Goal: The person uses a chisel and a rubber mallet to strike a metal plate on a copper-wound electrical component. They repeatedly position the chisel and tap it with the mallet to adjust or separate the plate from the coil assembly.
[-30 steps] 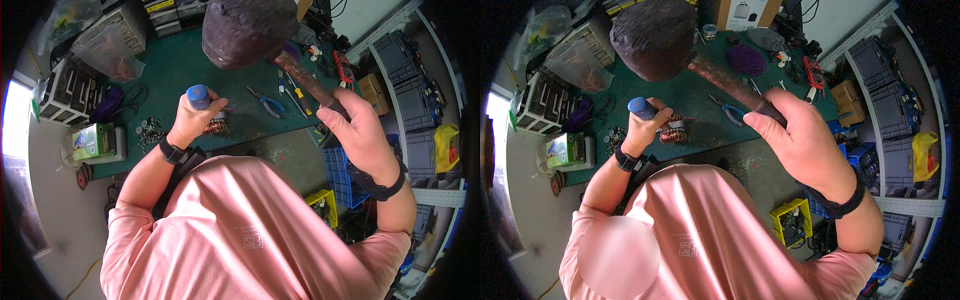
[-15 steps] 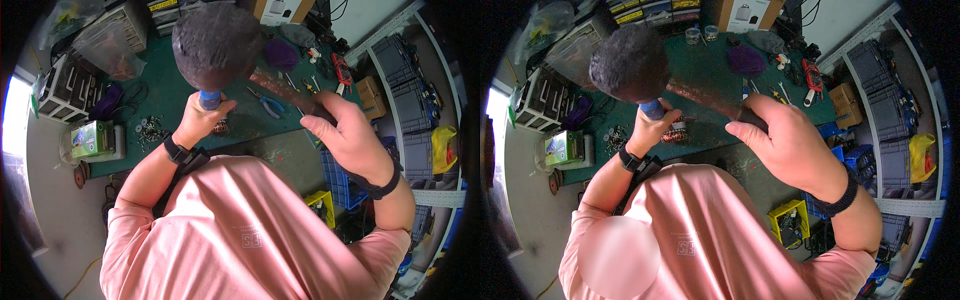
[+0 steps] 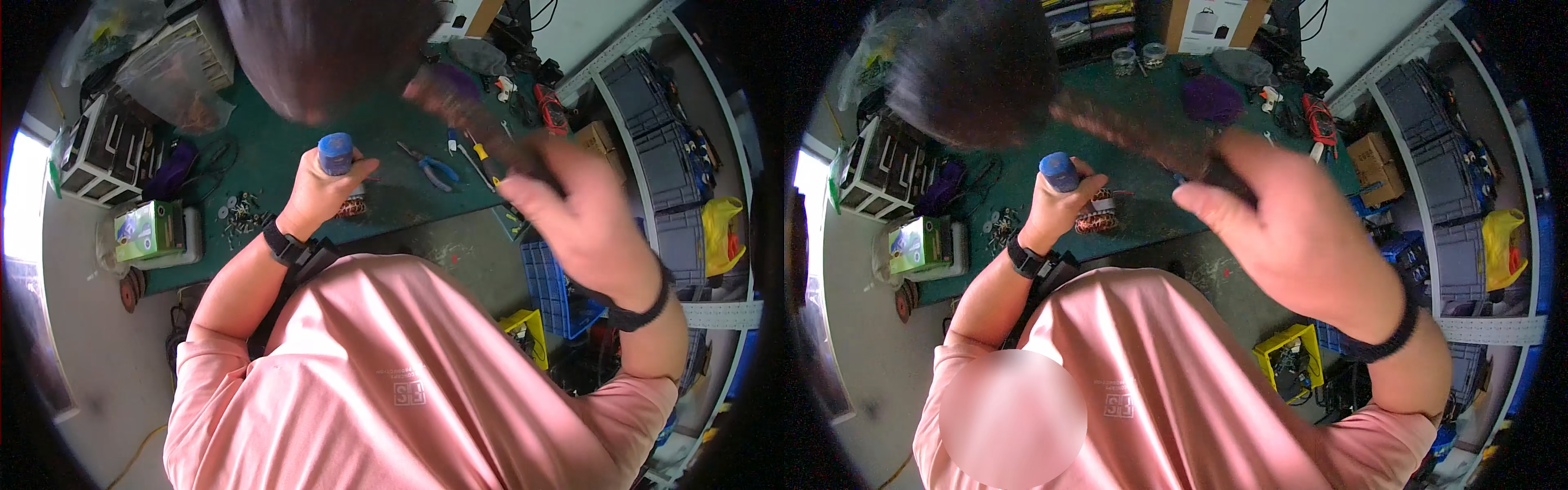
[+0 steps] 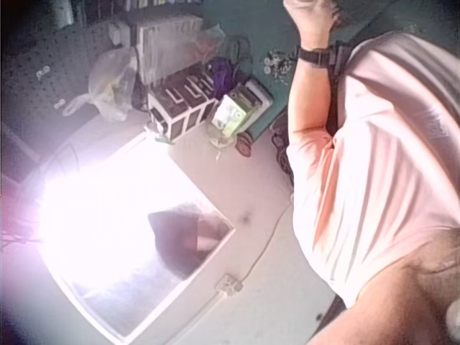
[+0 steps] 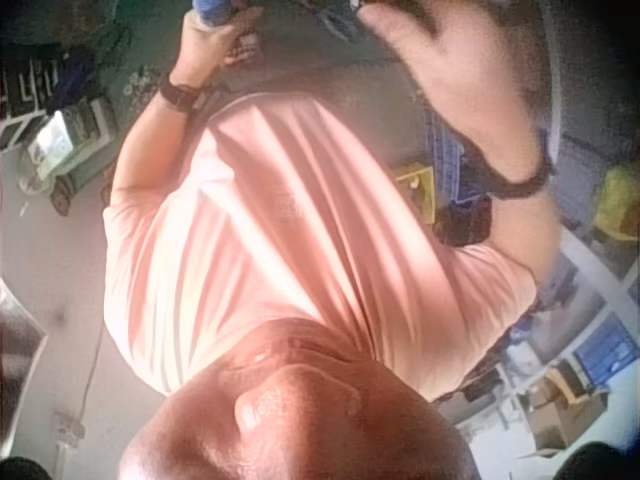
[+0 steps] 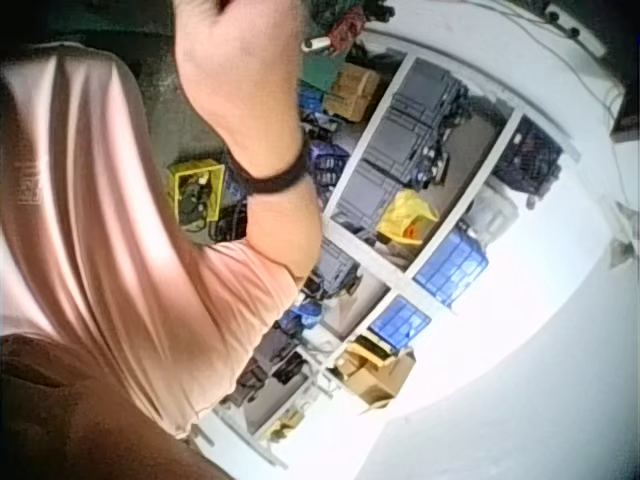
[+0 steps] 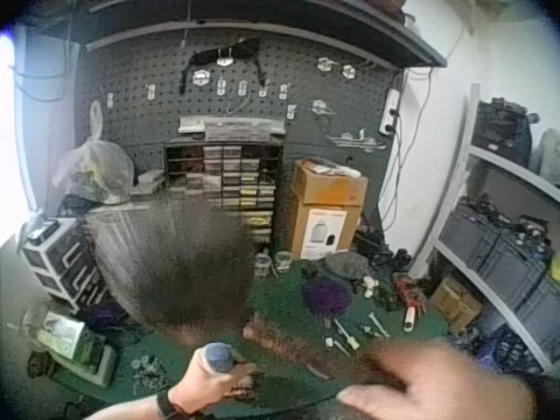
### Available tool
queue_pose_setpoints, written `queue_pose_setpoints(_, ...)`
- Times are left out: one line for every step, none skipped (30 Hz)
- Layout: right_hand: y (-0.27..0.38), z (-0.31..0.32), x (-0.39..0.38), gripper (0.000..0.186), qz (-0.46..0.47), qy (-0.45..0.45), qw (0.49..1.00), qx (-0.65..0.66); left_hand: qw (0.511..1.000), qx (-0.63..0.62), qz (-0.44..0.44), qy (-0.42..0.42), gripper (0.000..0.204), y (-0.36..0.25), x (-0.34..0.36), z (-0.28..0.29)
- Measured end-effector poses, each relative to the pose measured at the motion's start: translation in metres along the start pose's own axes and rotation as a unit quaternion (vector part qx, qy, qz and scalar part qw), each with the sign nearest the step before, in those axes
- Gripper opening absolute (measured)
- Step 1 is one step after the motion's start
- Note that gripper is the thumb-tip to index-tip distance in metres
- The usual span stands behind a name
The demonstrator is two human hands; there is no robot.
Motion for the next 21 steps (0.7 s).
queue_pose_setpoints(-0.012,-0.013,0.003,0.033,-0.007,0.014,0.999,-0.030,1.000,-0.007,0.002,0.001,0.018,0.000,0.000,-0.002)
queue_pose_setpoints(-0.026,-0.026,0.005,0.032,-0.015,0.028,0.998,-0.058,1.000,-0.013,0.003,-0.003,0.018,0.000,0.000,-0.003)
queue_pose_setpoints(-0.029,-0.024,0.003,0.033,-0.017,0.017,0.999,-0.024,1.000,-0.019,0.004,-0.008,0.018,0.000,0.000,-0.004)
queue_pose_setpoints(-0.029,-0.021,0.004,0.033,-0.010,0.005,0.999,-0.030,1.000,-0.022,0.007,-0.016,0.019,0.002,-0.001,-0.002)
queue_pose_setpoints(-0.027,-0.016,0.005,0.033,-0.004,-0.007,0.999,-0.036,1.000,-0.017,0.017,-0.011,0.019,0.003,-0.002,-0.003)
queue_pose_setpoints(-0.023,-0.009,0.005,0.033,0.002,-0.019,0.999,-0.042,1.000,-0.013,0.026,-0.006,0.019,0.004,-0.002,-0.003)
queue_pose_setpoints(-0.023,-0.007,0.005,0.035,-0.039,0.017,0.998,-0.050,0.999,-0.009,0.034,0.000,0.019,0.005,0.000,-0.004)
queue_pose_setpoints(-0.014,0.001,0.005,0.035,-0.020,0.002,0.999,-0.036,1.000,-0.005,0.021,0.002,0.017,0.005,0.001,-0.001)
queue_pose_setpoints(-0.006,0.008,0.004,0.034,-0.001,-0.014,1.000,-0.022,1.000,-0.002,0.009,0.003,0.014,0.008,0.001,0.002)
queue_pose_setpoints(-0.002,0.012,0.002,0.034,0.012,-0.031,0.999,-0.010,1.000,-0.003,-0.004,0.009,0.012,0.010,0.002,0.001)
queue_pose_setpoints(-0.003,0.009,0.004,0.033,0.032,-0.037,0.999,-0.005,1.000,-0.005,0.001,0.008,0.012,0.011,0.002,0.001)
queue_pose_setpoints(-0.004,0.006,0.005,0.031,0.053,-0.042,0.998,0.002,1.000,-0.007,0.006,0.006,0.012,0.012,0.002,0.001)
queue_pose_setpoints(-0.013,-0.005,0.008,0.032,0.003,0.005,1.000,-0.004,1.000,-0.009,0.012,0.004,0.012,0.011,0.002,0.000)
queue_pose_setpoints(-0.023,-0.016,0.007,0.033,-0.049,0.049,0.998,-0.010,1.000,-0.021,0.009,-0.002,0.014,0.008,0.003,-0.003)
queue_pose_setpoints(-0.030,-0.025,0.004,0.032,0.019,0.001,1.000,-0.021,0.999,-0.032,0.006,-0.008,0.016,0.003,0.003,-0.006)
queue_pose_setpoints(-0.032,-0.024,0.005,0.032,0.002,0.005,1.000,-0.014,0.999,-0.041,0.006,-0.018,0.018,0.002,0.001,-0.005)
queue_pose_setpoints(-0.032,-0.020,0.006,0.032,-0.015,0.009,1.000,-0.007,0.999,-0.032,0.011,-0.013,0.018,0.004,0.001,-0.005)
queue_pose_setpoints(-0.032,-0.016,0.006,0.032,-0.033,0.012,0.999,-0.001,1.000,-0.023,0.016,-0.008,0.019,0.006,0.002,-0.005)
queue_pose_setpoints(-0.025,-0.007,0.005,0.031,-0.016,-0.009,1.000,-0.007,1.000,-0.012,0.021,-0.003,0.019,0.008,0.002,-0.004)
queue_pose_setpoints(-0.015,0.001,0.005,0.032,0.002,-0.019,1.000,-0.008,1.000,-0.002,0.009,-0.001,0.016,0.007,0.002,-0.001)
queue_pose_setpoints(-0.005,0.009,0.005,0.033,0.020,-0.028,0.999,-0.009,1.000,0.008,-0.003,0.001,0.013,0.008,0.002,0.001)
Point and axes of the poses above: each hand's wrist, its own x-axis towards the middle knuckle, its own z-axis out of the back of the hand, y = z × x, the point moved 10 cm from there along x, towards the middle knuckle, and after that the axes turned 10 degrees about -z, right-handed, at the moved point
